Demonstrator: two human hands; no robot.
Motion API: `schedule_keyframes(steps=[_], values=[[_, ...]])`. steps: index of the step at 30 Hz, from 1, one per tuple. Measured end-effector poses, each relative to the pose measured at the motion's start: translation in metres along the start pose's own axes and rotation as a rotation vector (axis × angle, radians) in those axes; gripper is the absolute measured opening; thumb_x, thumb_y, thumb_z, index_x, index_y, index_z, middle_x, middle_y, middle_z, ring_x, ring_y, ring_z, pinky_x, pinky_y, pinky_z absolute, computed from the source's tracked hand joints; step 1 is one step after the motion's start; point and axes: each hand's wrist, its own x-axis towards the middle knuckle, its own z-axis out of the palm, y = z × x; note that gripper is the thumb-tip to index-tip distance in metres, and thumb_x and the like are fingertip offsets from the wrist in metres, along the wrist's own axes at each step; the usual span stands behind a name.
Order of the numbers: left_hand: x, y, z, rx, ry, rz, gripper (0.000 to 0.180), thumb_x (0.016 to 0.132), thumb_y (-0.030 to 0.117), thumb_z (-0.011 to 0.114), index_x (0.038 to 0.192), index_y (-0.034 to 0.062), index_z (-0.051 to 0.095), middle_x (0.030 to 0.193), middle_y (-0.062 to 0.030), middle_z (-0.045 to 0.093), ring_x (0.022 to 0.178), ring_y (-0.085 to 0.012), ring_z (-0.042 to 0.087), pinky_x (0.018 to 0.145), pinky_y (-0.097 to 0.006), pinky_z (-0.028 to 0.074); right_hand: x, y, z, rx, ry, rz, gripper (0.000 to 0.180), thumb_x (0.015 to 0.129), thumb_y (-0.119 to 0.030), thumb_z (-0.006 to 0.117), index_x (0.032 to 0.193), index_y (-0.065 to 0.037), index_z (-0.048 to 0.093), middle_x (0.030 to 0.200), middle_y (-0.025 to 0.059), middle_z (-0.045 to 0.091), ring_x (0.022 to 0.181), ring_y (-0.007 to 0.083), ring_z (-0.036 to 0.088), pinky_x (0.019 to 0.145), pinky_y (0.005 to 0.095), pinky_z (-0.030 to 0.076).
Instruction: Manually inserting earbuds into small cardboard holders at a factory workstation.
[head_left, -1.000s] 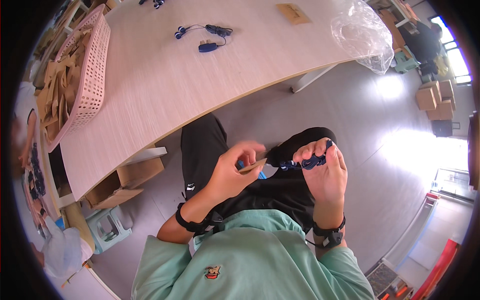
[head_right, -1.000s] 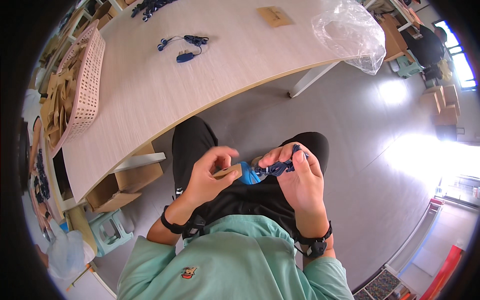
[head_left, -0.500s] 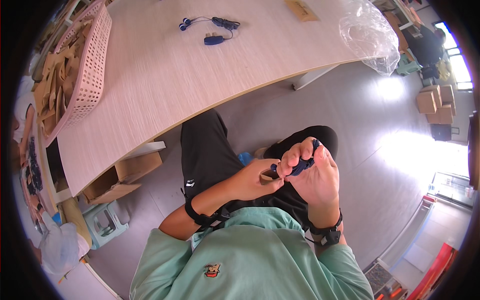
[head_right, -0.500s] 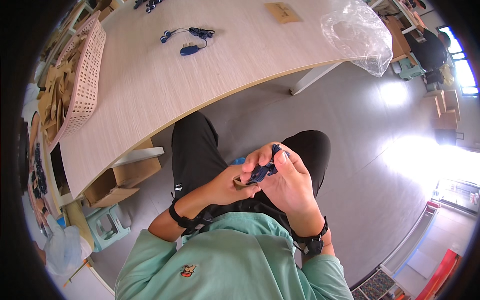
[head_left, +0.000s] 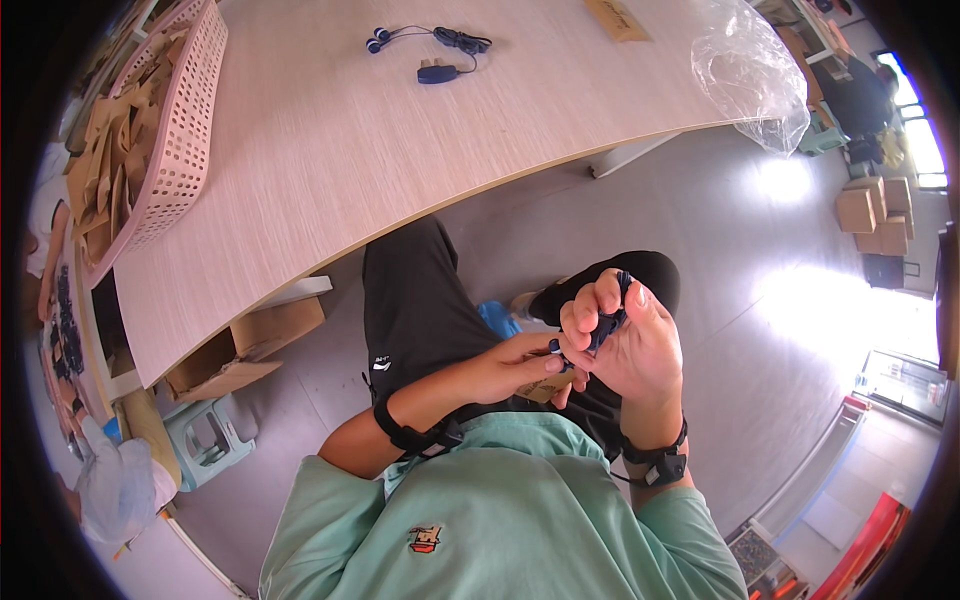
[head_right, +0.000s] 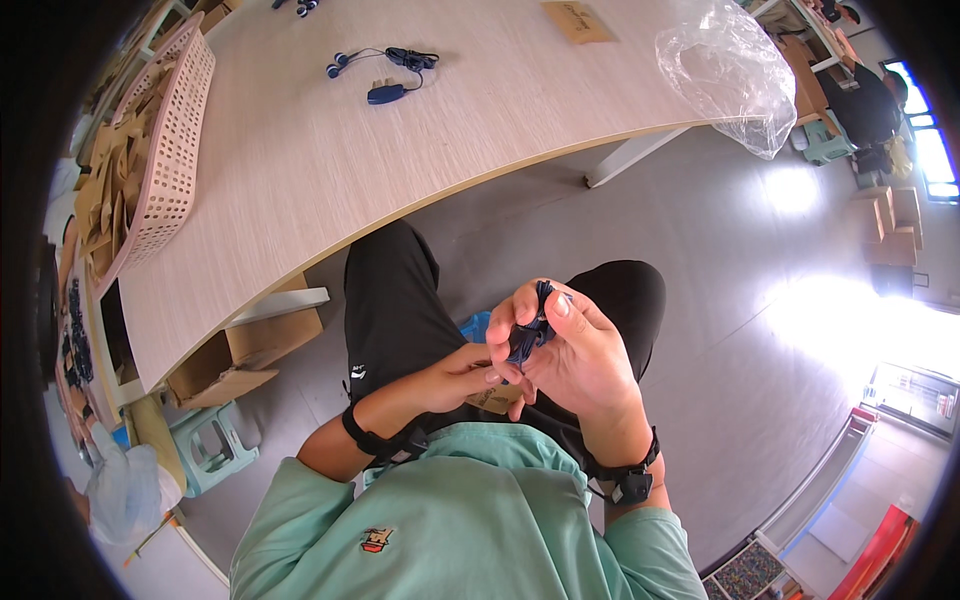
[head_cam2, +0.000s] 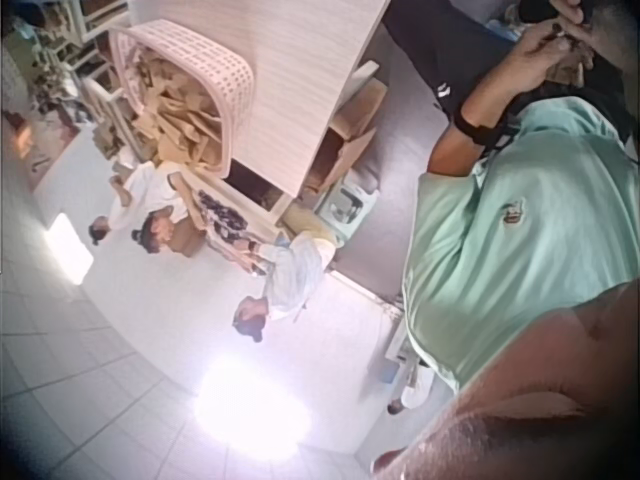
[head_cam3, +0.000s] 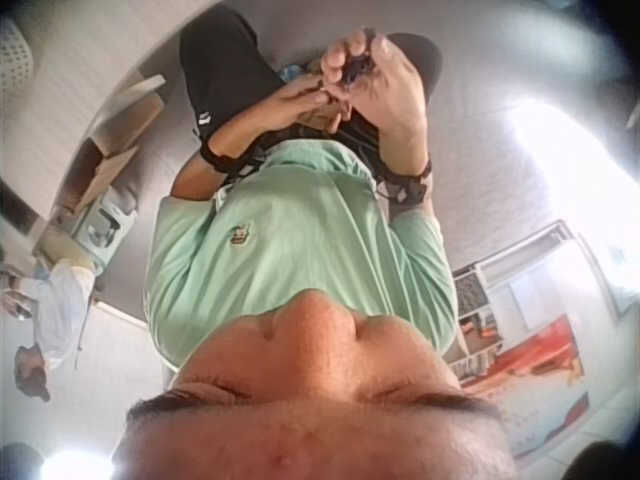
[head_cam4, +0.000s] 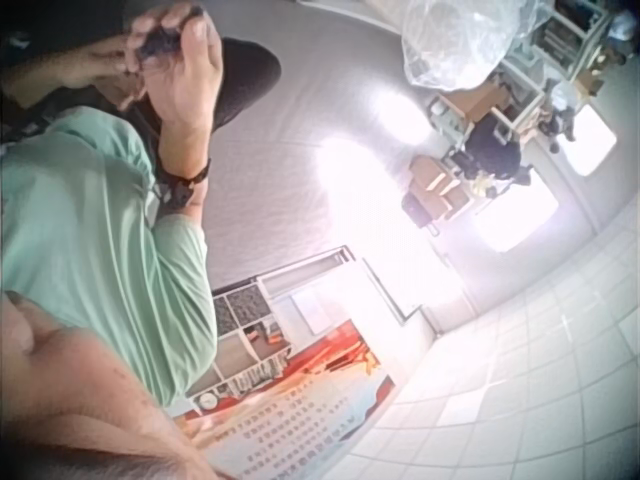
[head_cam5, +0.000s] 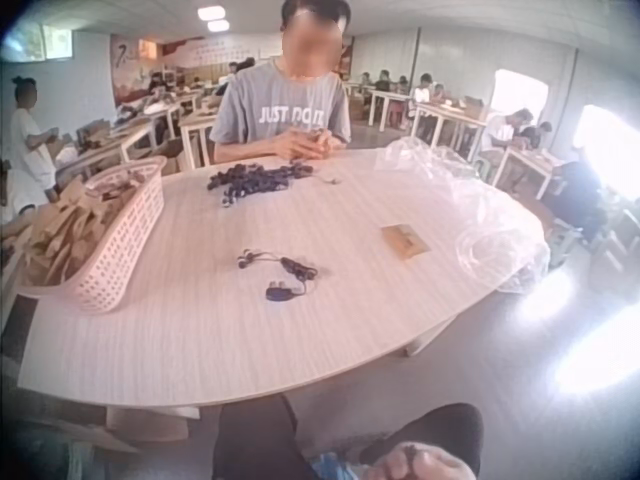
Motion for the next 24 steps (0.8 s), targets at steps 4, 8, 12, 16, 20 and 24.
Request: schedule_keyframes(steps=[4, 8, 12, 16, 20, 24], values=[[-0.0001, -0.0026, 0.0062, 0.045, 0.039, 0.058, 0.025, 0.104, 0.024, 0.050, 0.113, 0.0033, 0.062, 0.110, -0.0168, 0.064, 0.089, -0.0273, 0.066, 0.081, -0.039, 0.054, 0.0001, 0.0002, -0.0050, -0.010, -0.063, -0.038, 0.032, 0.104, -0.033, 0.045, 0.097, -0.003, 0.052, 0.096, 0.0176, 0.062, 0.084, 0.0258, 0.062, 0.063, 0.0343, 0.049], [-0.0015, -0.0073, 0.0028, 0.155, 0.158, 0.099, 0.021, 0.102, 0.016, 0.053, 0.111, -0.0010, 0.061, 0.103, -0.0143, 0.066, 0.084, -0.0228, 0.067, 0.077, -0.035, 0.055, -0.0011, 0.0006, -0.0086, -0.040, -0.094, -0.100, 0.033, 0.103, -0.031, 0.049, 0.100, 0.001, 0.057, 0.101, 0.0209, 0.064, 0.086, 0.0264, 0.066, 0.068, 0.0339, 0.054], [0.0001, -0.0063, 0.0046, 0.231, 0.320, 0.128, 0.019, 0.101, 0.014, 0.055, 0.109, -0.0030, 0.061, 0.096, -0.0116, 0.066, 0.078, -0.0192, 0.067, 0.073, -0.031, 0.055, -0.0020, 0.0019, -0.0078, -0.048, -0.105, -0.120, 0.033, 0.103, -0.030, 0.049, 0.102, 0.002, 0.057, 0.102, 0.0215, 0.064, 0.087, 0.0270, 0.066, 0.068, 0.0341, 0.054], [0.0013, -0.0024, 0.0101, 0.241, 0.391, 0.145, 0.020, 0.101, 0.014, 0.056, 0.107, -0.0038, 0.061, 0.095, -0.0113, 0.066, 0.079, -0.0184, 0.067, 0.073, -0.030, 0.055, -0.0038, 0.0020, -0.0071, -0.151, -0.104, -0.158, 0.033, 0.103, -0.029, 0.048, 0.103, 0.002, 0.057, 0.103, 0.0223, 0.064, 0.091, 0.0279, 0.066, 0.069, 0.0351, 0.054], [0.0006, -0.0071, 0.0095, 0.227, 0.418, 0.189, 0.013, 0.100, 0.009, 0.056, 0.106, -0.0019, 0.062, 0.093, -0.0078, 0.064, 0.075, -0.0121, 0.062, 0.066, -0.024, 0.050, -0.0056, 0.0009, -0.0035, -0.214, -0.056, -0.154, 0.033, 0.104, -0.029, 0.047, 0.104, 0.002, 0.057, 0.103, 0.0221, 0.064, 0.092, 0.0276, 0.066, 0.068, 0.0353, 0.053], [-0.0014, -0.0061, 0.0054, 0.180, 0.391, 0.098, 0.012, 0.099, 0.008, 0.057, 0.107, -0.0013, 0.060, 0.096, -0.0080, 0.064, 0.080, -0.0130, 0.063, 0.069, -0.024, 0.050, -0.0058, 0.0031, -0.0058, -0.185, -0.065, -0.147, 0.033, 0.104, -0.030, 0.047, 0.104, 0.002, 0.056, 0.103, 0.0213, 0.063, 0.092, 0.0273, 0.066, 0.067, 0.0346, 0.053]])
